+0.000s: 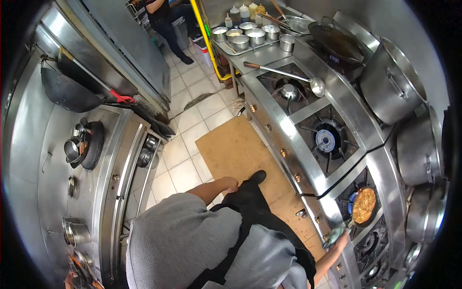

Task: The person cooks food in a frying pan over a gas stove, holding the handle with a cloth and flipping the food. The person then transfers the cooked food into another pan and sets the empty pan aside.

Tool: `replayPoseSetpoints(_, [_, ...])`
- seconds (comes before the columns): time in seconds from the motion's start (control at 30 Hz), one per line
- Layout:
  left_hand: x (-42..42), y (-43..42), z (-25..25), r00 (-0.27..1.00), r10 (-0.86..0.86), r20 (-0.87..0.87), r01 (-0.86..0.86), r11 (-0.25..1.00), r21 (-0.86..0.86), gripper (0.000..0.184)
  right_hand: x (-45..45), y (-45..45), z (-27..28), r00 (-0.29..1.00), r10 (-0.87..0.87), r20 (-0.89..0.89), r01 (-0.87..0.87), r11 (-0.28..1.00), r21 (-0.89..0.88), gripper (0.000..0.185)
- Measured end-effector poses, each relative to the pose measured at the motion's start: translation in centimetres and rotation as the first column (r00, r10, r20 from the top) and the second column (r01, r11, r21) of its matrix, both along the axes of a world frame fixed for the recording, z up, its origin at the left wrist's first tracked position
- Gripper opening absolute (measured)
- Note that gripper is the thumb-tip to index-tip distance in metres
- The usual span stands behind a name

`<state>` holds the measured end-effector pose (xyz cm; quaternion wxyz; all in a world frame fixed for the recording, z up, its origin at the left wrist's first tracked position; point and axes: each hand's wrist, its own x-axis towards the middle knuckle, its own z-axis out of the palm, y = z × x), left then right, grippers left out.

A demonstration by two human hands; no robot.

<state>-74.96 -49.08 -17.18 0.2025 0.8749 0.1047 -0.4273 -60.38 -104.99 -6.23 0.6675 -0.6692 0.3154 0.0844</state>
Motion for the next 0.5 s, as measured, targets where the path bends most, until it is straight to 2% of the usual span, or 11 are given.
replayPoseSetpoints(0.03, [0.1, 0.0, -0.2, 1.000, -0.030, -0.008, 0.030, 1.000, -0.009, 0.038, 1.0, -0.6, 0.0, 0.999, 0.032, -0.044, -0.031, 0.999, 0.011, 0.035])
replayPoseSetpoints(0.17, [0.3, 0.6, -2.2, 0.991, -0.122, -0.050, 0.121, 0.993, -0.015, 0.038, 1.1, -2.7, -2.7, 0.999, 0.031, 0.043, -0.030, 0.999, -0.025, 0.042])
replayPoseSetpoints(0.23, [-0.3, 0.3, -3.5, 0.987, -0.023, 0.161, 0.024, 1.000, -0.003, 0.038, -0.7, -2.5, -1.4, 0.999, 0.036, 0.029, -0.039, 0.995, 0.090, 0.042])
replayPoseSetpoints(0.27, [0.1, 0.5, -3.8, 0.994, 0.015, 0.104, -0.010, 0.999, -0.047, 0.040, -0.6, -2.9, -1.8, 0.989, 0.130, 0.074, -0.139, 0.981, 0.138, 0.042])
replayPoseSetpoints(0.3, [0.6, 0.9, -3.7, 0.999, 0.018, 0.043, -0.012, 0.991, -0.130, 0.042, 0.2, -1.8, -1.9, 0.984, 0.078, 0.162, -0.106, 0.978, 0.177, 0.040])
replayPoseSetpoints(0.33, [0.3, 1.2, -5.7, 0.989, -0.122, 0.082, 0.129, 0.989, -0.075, 0.039, 0.9, -1.0, -0.3, 0.992, 0.078, 0.099, -0.089, 0.990, 0.111, 0.037])
replayPoseSetpoints(0.37, [0.3, 0.5, -4.2, 0.989, -0.052, 0.139, 0.065, 0.994, -0.093, 0.038, 1.9, -2.0, -2.1, 0.999, -0.010, 0.042, 0.010, 1.000, 0.013, 0.034])
replayPoseSetpoints(0.4, [0.5, 0.1, -3.7, 0.985, -0.090, 0.147, 0.104, 0.990, -0.091, 0.036, 2.3, -2.0, -2.8, 0.995, -0.060, 0.077, 0.066, 0.995, -0.081, 0.030])
replayPoseSetpoints(0.43, [0.9, 0.4, -4.5, 0.977, -0.137, 0.165, 0.156, 0.982, -0.110, 0.033, 2.6, -2.3, -3.6, 0.994, -0.086, 0.061, 0.093, 0.988, -0.121, 0.029])
replayPoseSetpoints(0.47, [0.8, -0.1, -3.7, 0.985, -0.074, 0.154, 0.089, 0.992, -0.090, 0.032, 1.4, -1.8, -2.6, 0.999, -0.050, 0.001, 0.049, 0.960, -0.277, 0.028])
replayPoseSetpoints(0.5, [1.3, -0.3, -3.0, 0.982, -0.123, 0.144, 0.138, 0.985, -0.105, 0.032, 0.0, -0.9, -1.0, 0.996, -0.088, 0.029, 0.089, 0.996, -0.021, 0.026])
